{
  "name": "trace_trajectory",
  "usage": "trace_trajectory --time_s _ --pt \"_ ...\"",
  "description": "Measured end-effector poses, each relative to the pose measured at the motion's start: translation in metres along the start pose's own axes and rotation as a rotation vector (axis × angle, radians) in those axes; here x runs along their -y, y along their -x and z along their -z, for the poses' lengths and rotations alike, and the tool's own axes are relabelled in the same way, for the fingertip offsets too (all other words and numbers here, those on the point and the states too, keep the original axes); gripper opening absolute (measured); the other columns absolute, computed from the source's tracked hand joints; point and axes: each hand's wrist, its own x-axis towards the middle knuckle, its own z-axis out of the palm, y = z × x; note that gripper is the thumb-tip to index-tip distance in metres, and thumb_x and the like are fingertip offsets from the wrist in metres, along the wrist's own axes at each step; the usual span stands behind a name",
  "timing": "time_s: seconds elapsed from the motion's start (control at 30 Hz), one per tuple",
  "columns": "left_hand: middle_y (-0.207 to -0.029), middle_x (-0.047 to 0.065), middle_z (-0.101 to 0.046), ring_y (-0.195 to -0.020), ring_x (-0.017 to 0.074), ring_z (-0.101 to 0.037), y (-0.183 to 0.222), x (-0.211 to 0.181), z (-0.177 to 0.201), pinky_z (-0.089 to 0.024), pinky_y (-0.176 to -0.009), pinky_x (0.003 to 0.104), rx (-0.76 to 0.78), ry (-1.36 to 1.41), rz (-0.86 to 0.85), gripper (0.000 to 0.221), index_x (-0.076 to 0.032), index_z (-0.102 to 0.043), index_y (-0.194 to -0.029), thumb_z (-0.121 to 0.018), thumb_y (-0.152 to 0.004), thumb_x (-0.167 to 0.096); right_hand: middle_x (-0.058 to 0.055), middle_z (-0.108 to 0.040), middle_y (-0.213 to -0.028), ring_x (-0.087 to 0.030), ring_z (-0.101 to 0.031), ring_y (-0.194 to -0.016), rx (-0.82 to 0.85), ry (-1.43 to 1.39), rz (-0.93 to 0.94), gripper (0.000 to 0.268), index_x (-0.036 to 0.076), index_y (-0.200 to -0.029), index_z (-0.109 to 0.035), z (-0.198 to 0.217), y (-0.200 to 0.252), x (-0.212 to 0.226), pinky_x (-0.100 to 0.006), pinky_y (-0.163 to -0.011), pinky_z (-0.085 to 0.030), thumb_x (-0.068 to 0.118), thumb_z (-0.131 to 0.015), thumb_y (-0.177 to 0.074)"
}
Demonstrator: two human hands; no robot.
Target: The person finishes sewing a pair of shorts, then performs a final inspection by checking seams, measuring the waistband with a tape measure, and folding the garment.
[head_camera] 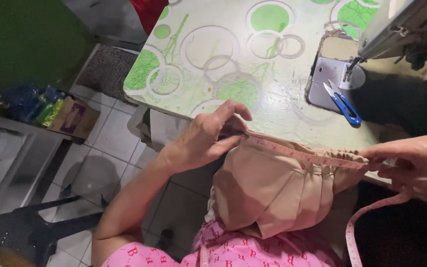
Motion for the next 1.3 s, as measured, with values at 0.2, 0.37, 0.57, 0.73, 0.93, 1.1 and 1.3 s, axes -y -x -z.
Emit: trace_trajectory --time_s 0.2,0.37,0.57,0.73,0.93,1.1,1.3 --pt "-0.095 0.005 -0.060 -0.084 0.0202 -0.057 0.001 0.000 0.001 -0.043 -0.076 0.029 0.014 -0.055 -0.180 0.007 -0.008 -0.056 -0.104 -0.051 -0.104 -0.003 -0.026 -0.077 -0.075 -0.035 -0.059 -0.046 0.019 -0.055 -0.042 0.039 0.001 -0.112 -0.092 0.003 0.017 0.030 -0.049 -0.043 -0.068 -0.018 -0.070 -0.086" --pt "-0.102 0.009 -0.066 -0.096 0.0245 -0.065 -0.005 0.013 -0.004 -0.050 -0.085 0.032 0.026 0.005 -0.277 0.016 -0.006 -0.064 -0.107 -0.053 -0.097 0.000 -0.025 -0.061 -0.056 -0.030 -0.057 -0.045 0.059 -0.062 -0.062 0.035 0.005 -0.113 -0.089 0.005 0.012 0.019 -0.047 -0.047 -0.064 -0.008 -0.070 -0.087" --pt "-0.097 0.006 -0.072 -0.091 0.0182 -0.068 -0.008 0.018 -0.017 -0.054 -0.083 0.030 -0.118 0.122 -0.254 0.013 -0.005 -0.069 -0.102 -0.064 -0.093 0.003 -0.018 -0.069 -0.050 -0.022 -0.062 -0.045 0.063 0.235 -0.016 0.035 0.025 -0.109 -0.097 0.008 0.019 0.035 -0.034 -0.046 -0.066 0.009 -0.079 -0.084" --pt "-0.094 0.001 -0.074 -0.087 0.0055 -0.066 -0.004 0.016 -0.023 -0.053 -0.076 0.020 -0.157 0.298 -0.094 0.024 -0.015 -0.060 -0.109 -0.067 -0.095 0.004 -0.029 -0.049 -0.054 -0.031 -0.048 -0.052 0.051 -0.158 -0.110 0.038 -0.003 -0.112 -0.094 0.003 0.027 0.045 -0.061 -0.057 -0.078 -0.019 -0.069 -0.087" --pt "-0.091 0.003 -0.070 -0.087 0.0070 -0.069 -0.003 0.013 -0.023 -0.052 -0.065 0.018 -0.197 0.274 -0.022 0.027 -0.014 -0.056 -0.113 -0.073 -0.094 -0.003 -0.016 -0.069 -0.051 -0.020 -0.061 -0.046 0.071 0.266 -0.043 0.031 0.031 -0.108 -0.100 0.009 0.032 0.058 -0.032 -0.048 -0.069 0.022 -0.080 -0.086" --pt "-0.094 0.001 -0.067 -0.088 0.0090 -0.071 -0.006 0.017 -0.024 -0.058 -0.082 0.022 -0.182 0.325 -0.036 0.027 -0.012 -0.057 -0.107 -0.075 -0.091 0.000 -0.027 -0.064 -0.057 -0.028 -0.060 -0.055 0.060 0.067 -0.096 0.032 0.011 -0.112 -0.097 0.008 0.021 0.031 -0.042 -0.053 -0.068 0.002 -0.074 -0.091" --pt "-0.095 0.002 -0.064 -0.087 0.0095 -0.068 0.004 0.039 -0.016 -0.056 -0.079 0.020 -0.227 0.348 0.121 0.026 -0.009 -0.058 -0.104 -0.075 -0.089 0.003 0.008 -0.096 -0.082 -0.003 -0.074 -0.073 0.280 0.213 0.089 0.028 0.023 -0.105 -0.096 0.026 0.043 0.101 -0.025 -0.062 -0.067 0.020 -0.076 -0.087"
